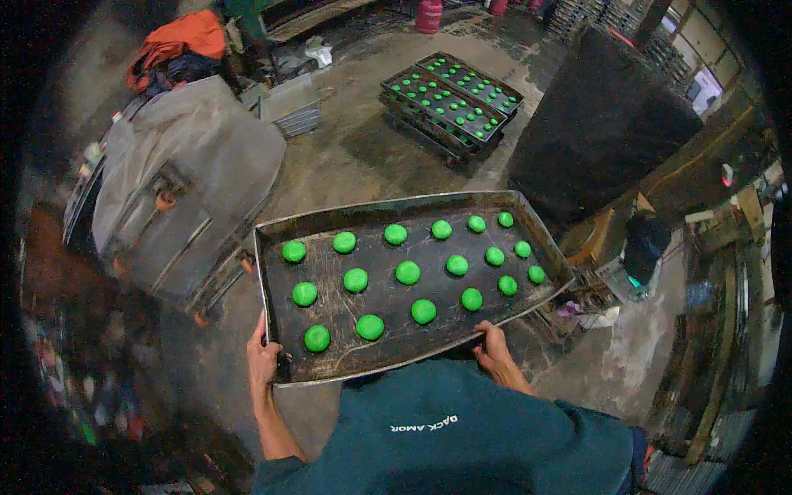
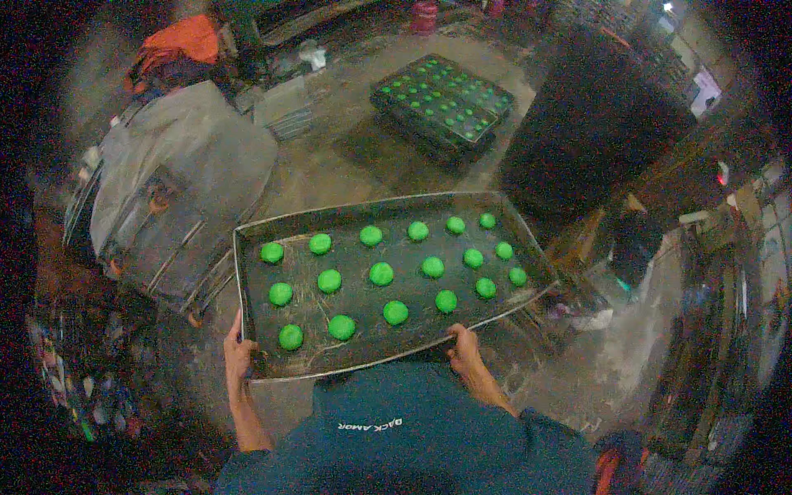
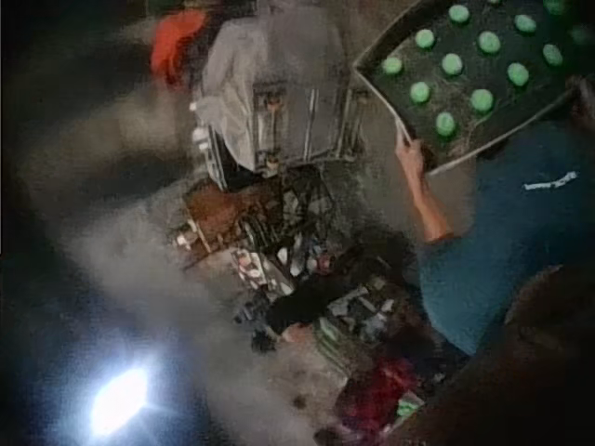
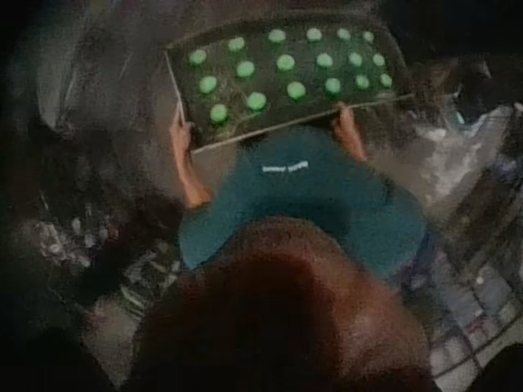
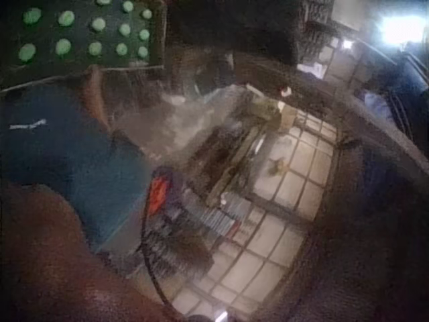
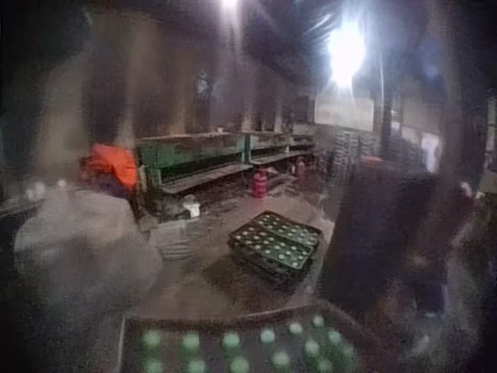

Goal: The person repeatedly tears small pieces from a green clay sheet, rolls them into balls, and places them on a metal tray. The person also handles dark brown clay pieces and moves a tray of finished green balls to a nearby rack.

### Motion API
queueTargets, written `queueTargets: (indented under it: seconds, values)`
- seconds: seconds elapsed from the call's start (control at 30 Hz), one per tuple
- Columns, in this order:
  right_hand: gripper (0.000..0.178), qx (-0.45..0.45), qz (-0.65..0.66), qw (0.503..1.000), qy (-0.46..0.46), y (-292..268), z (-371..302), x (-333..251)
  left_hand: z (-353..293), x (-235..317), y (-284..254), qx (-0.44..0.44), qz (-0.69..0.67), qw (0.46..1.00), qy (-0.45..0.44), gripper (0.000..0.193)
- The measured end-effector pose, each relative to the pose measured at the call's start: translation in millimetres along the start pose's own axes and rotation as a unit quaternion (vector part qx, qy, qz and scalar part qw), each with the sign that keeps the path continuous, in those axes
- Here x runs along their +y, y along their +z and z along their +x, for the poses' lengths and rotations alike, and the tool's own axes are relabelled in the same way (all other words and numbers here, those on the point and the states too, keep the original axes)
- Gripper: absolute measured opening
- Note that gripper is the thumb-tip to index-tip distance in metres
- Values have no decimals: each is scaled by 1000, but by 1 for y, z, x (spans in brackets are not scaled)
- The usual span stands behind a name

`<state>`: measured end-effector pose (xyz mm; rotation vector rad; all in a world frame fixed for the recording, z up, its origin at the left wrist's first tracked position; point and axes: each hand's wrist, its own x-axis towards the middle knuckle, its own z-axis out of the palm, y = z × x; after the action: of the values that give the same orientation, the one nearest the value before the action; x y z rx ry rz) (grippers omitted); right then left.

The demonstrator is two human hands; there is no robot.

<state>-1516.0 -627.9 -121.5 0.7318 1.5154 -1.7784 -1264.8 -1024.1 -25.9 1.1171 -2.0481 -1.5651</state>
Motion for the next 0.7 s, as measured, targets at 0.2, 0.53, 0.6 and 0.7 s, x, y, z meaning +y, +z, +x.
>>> queueTargets:
  seconds: [0.2,0.53,0.6,0.7]
  values:
    - [12,16,36,999,-19,56,107,-118,144,20,80,-16,16,999,30,77]
    - [8,-2,10,997,-74,198,207,-198,315,9,90,71,-330,937,-85,61]
    - [8,-4,16,997,-79,216,213,-188,374,-19,69,3,-357,911,-208,59]
    - [7,-38,-37,992,-117,293,312,-230,571,-46,67,-65,-325,906,-265,46]
